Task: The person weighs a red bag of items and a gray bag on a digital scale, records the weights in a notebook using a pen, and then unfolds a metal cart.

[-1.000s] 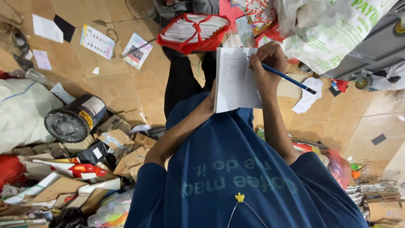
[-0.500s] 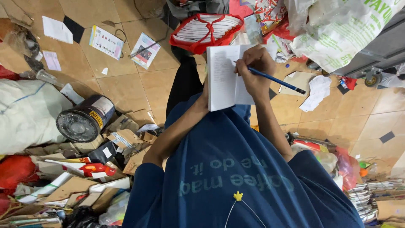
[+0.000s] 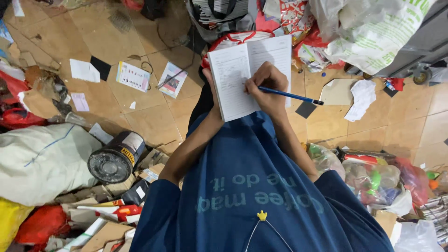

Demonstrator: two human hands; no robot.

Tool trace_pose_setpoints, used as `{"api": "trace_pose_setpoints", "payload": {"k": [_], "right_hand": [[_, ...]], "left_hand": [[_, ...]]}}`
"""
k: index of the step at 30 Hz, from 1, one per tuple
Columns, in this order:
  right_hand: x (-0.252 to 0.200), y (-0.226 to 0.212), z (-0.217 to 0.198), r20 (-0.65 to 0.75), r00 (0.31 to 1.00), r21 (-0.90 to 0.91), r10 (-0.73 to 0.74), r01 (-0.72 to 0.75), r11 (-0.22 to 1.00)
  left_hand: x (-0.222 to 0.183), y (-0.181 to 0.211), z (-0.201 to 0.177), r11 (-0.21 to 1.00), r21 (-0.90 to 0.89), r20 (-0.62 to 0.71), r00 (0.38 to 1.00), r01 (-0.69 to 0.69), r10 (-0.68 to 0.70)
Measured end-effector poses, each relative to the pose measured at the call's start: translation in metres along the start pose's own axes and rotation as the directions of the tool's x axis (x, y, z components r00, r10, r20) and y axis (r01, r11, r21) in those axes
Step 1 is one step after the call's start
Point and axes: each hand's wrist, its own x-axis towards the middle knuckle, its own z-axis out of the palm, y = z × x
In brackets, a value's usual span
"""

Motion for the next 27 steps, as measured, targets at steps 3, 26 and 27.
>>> {"api": "trace_pose_setpoints", "payload": {"k": [3,26,27], "right_hand": [[0.009,-0.002,0.001,0.012,0.999,-0.058,-0.036,0.036,0.998],[0.052,0.014,-0.064,0.240,0.970,-0.013,-0.026,0.030,0.999],[0.057,0.014,-0.064,0.239,0.971,-0.005,-0.034,0.036,0.999]], "left_hand": [[0.015,0.003,-0.002,0.998,-0.070,0.128,0.992,0.002,0.007],[0.050,-0.056,0.001,0.943,0.006,-0.050,0.941,-0.333,0.333],[0.054,-0.053,0.003,0.942,0.014,-0.045,0.941,-0.336,0.337]]}}
